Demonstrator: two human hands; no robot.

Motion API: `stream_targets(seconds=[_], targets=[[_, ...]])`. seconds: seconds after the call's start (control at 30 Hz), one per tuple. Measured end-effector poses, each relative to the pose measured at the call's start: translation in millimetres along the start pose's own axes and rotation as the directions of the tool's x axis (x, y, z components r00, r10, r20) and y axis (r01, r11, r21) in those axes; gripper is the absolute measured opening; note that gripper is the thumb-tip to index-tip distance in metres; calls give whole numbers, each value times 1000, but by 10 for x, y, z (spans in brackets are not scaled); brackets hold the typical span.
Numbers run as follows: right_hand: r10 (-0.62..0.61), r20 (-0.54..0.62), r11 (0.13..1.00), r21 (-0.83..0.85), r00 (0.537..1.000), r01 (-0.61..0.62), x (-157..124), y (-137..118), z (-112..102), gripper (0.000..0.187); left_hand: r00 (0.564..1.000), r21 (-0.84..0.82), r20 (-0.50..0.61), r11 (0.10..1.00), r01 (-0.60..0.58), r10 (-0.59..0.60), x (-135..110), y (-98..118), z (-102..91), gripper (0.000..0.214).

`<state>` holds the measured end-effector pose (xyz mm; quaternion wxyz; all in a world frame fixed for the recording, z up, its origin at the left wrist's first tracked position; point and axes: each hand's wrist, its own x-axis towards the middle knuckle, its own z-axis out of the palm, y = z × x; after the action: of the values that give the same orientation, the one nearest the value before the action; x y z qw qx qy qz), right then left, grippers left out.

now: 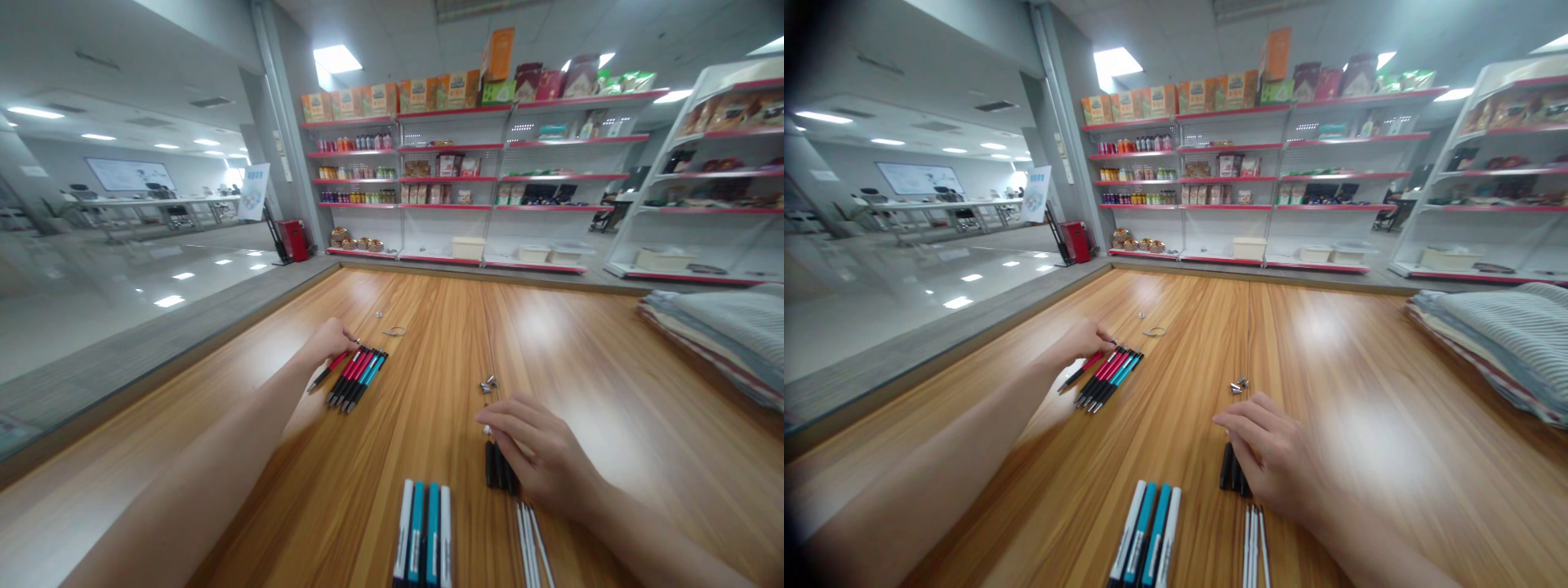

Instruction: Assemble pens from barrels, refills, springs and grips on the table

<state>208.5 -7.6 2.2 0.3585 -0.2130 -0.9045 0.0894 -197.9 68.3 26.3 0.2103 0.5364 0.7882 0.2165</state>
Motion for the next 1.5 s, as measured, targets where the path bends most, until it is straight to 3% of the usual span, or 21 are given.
stream_targets(seconds=[0.57, 0.87, 1.03, 1.5], targets=[[-8, 8, 1000, 8, 1000, 8, -4, 19, 16, 31, 995, 124, 98, 992, -3, -9, -99, 93, 21, 31], [-14, -4, 1000, 6, 1000, 14, 9, -14, -4, 28, 984, 309, 172, 946, -94, 41, -352, 328, 25, 70], [-13, -11, 1000, 2, 1000, 13, 22, -11, -7, 27, 983, 387, 164, 912, -138, 80, -442, 419, 52, 66], [-27, -24, 1000, 8, 999, 27, 32, -26, -11, 26, 989, 461, 113, 877, -136, 94, -428, 423, 159, 56]])
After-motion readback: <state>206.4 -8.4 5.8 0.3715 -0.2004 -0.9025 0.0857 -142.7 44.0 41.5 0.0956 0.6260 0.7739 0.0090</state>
